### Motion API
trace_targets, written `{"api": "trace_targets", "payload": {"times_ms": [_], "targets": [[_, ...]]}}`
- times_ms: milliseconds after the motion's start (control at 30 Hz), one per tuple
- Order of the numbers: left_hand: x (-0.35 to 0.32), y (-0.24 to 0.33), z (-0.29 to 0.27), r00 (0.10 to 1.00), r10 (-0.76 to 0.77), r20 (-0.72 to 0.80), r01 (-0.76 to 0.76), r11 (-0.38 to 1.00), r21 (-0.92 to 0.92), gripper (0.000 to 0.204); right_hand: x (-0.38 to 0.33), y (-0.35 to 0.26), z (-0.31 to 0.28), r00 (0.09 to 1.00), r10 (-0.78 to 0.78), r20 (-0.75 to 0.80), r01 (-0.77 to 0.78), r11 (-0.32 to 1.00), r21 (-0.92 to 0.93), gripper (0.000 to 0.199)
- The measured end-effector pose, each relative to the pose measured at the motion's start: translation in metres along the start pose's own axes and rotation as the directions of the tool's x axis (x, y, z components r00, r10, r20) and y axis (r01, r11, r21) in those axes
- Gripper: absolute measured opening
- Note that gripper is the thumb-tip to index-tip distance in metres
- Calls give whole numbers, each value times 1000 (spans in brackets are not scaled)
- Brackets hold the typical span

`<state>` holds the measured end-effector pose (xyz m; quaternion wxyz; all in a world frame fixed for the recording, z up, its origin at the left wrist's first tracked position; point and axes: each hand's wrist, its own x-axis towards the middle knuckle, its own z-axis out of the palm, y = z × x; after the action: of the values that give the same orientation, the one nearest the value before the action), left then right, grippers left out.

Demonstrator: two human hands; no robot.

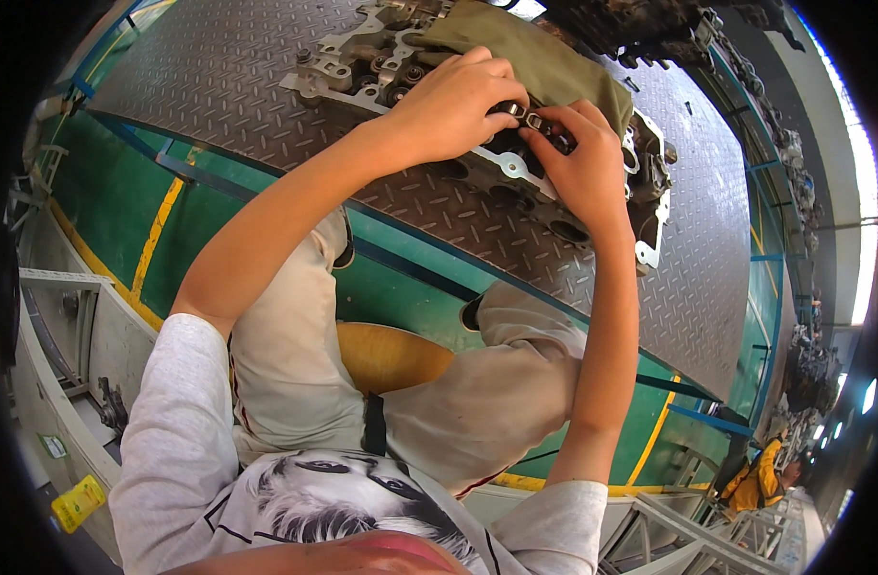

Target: The person uses their hands to place and align small components into a cylinder head assembly on a workbench.

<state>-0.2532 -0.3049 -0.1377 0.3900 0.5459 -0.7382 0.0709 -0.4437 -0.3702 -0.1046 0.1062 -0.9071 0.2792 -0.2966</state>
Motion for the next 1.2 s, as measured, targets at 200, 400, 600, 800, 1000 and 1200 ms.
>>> {"api": "trace_targets", "payload": {"times_ms": [200,400,600,800,1000,1200], "targets": [[0,1,-1,999,-9,37,10,1000,-26,22,0,-2,-1,1000,11,1,-11,1000,4,25],[0,2,0,999,-21,26,22,999,-35,23,0,-4,-2,1000,12,2,-12,1000,-3,25],[-2,3,1,1000,-26,-14,26,999,-25,23,0,-3,-1,1000,11,3,-11,1000,5,24],[0,2,0,999,-52,1,52,998,-26,24,0,-6,-2,1000,19,0,-19,1000,-8,23],[0,0,-1,999,-37,-6,37,999,-38,24,0,-4,-1,1000,22,-11,-22,1000,-19,24],[1,2,-4,998,-39,53,42,998,-39,23,0,-2,1,999,23,-31,-24,1000,-16,23]]}}
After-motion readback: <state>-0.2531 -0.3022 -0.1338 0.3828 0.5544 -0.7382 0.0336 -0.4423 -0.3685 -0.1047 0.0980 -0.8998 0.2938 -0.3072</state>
